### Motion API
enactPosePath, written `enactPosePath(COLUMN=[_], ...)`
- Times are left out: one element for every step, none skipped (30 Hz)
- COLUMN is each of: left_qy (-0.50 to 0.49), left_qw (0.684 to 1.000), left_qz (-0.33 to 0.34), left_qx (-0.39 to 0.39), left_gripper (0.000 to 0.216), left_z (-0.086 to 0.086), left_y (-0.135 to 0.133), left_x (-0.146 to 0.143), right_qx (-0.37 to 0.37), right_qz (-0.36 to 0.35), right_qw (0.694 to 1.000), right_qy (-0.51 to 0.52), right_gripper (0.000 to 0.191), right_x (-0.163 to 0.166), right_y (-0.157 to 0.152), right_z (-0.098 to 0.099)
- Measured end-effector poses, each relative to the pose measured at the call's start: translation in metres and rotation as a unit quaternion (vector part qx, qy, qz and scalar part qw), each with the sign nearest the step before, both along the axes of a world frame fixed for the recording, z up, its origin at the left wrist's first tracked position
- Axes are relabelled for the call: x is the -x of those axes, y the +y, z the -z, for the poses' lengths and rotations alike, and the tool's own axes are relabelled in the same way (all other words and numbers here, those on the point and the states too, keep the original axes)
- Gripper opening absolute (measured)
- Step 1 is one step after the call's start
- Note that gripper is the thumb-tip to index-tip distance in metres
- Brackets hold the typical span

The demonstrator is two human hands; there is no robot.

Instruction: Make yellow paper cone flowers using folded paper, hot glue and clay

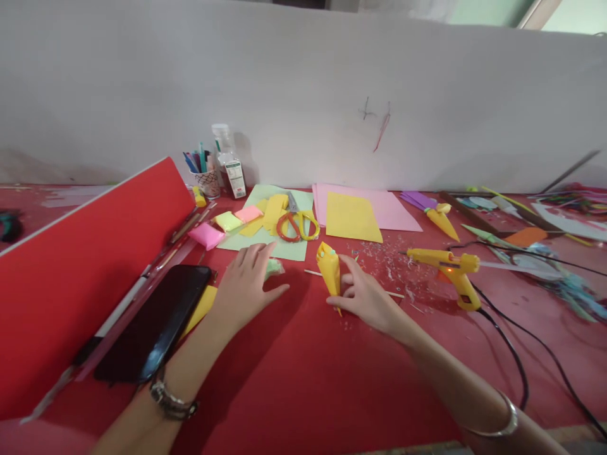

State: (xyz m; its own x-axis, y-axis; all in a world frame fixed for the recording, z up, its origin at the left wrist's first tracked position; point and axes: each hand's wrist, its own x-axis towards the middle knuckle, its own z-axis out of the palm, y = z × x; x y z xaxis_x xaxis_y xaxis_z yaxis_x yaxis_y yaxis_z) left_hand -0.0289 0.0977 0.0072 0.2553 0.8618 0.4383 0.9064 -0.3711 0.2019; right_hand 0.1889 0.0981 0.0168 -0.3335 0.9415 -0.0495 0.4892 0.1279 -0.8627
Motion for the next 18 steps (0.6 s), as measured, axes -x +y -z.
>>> enactPosePath(left_qy=[0.038,0.065,0.085,0.098,0.106,0.109,0.108,0.099,0.085,0.063,0.037,0.011,-0.011,-0.028,-0.039,-0.043,-0.042,-0.039], left_qw=[0.999,0.996,0.992,0.988,0.984,0.982,0.981,0.981,0.984,0.987,0.991,0.994,0.995,0.996,0.997,0.996,0.994,0.993], left_qz=[-0.02,-0.041,-0.058,-0.071,-0.078,-0.08,-0.079,-0.075,-0.068,-0.056,-0.043,-0.025,-0.004,0.019,0.045,0.07,0.094,0.113], left_qx=[0.018,0.042,0.067,0.093,0.117,0.134,0.144,0.146,0.142,0.134,0.123,0.11,0.095,0.077,0.059,0.04,0.024,0.008], left_gripper=[0.057,0.056,0.053,0.047,0.04,0.033,0.028,0.025,0.023,0.024,0.024,0.025,0.026,0.026,0.025,0.024,0.023,0.023], left_z=[0.001,0.002,0.002,0.001,0.0,-0.002,-0.004,-0.006,-0.007,-0.008,-0.008,-0.007,-0.006,-0.004,-0.002,0.0,0.002,0.003], left_y=[0.001,0.002,0.002,0.002,0.002,0.002,0.002,0.002,0.001,0.0,0.0,-0.001,-0.003,-0.004,-0.005,-0.007,-0.008,-0.01], left_x=[0.001,0.001,0.0,-0.001,-0.001,-0.002,-0.003,-0.003,-0.003,-0.004,-0.005,-0.006,-0.008,-0.01,-0.011,-0.013,-0.015,-0.017], right_qx=[-0.005,-0.004,0.002,0.008,0.015,0.023,0.031,0.033,0.022,-0.003,-0.042,-0.089,-0.138,-0.183,-0.218,-0.242,-0.257,-0.263], right_qz=[-0.001,-0.003,-0.007,-0.01,-0.015,-0.022,-0.03,-0.035,-0.032,-0.018,0.007,0.034,0.055,0.061,0.048,0.022,-0.013,-0.044], right_qw=[1.0,0.999,0.997,0.996,0.995,0.995,0.993,0.992,0.991,0.989,0.986,0.982,0.977,0.973,0.971,0.969,0.966,0.964], right_qy=[-0.03,-0.054,-0.072,-0.084,-0.092,-0.099,-0.106,-0.115,-0.13,-0.147,-0.16,-0.164,-0.151,-0.124,-0.088,-0.051,-0.019,0.006], right_gripper=[0.064,0.065,0.067,0.07,0.073,0.077,0.081,0.082,0.082,0.079,0.071,0.061,0.047,0.035,0.026,0.019,0.016,0.015], right_x=[-0.001,-0.001,-0.001,-0.001,0.0,0.0,0.0,0.0,0.0,0.0,0.001,0.001,0.002,0.004,0.005,0.008,0.01,0.012], right_y=[0.0,0.0,-0.001,-0.002,-0.003,-0.004,-0.004,-0.005,-0.005,-0.004,-0.004,-0.004,-0.005,-0.006,-0.007,-0.009,-0.011,-0.014], right_z=[-0.002,-0.004,-0.007,-0.009,-0.011,-0.012,-0.012,-0.012,-0.011,-0.01,-0.009,-0.009,-0.008,-0.007,-0.007,-0.007,-0.006,-0.006])
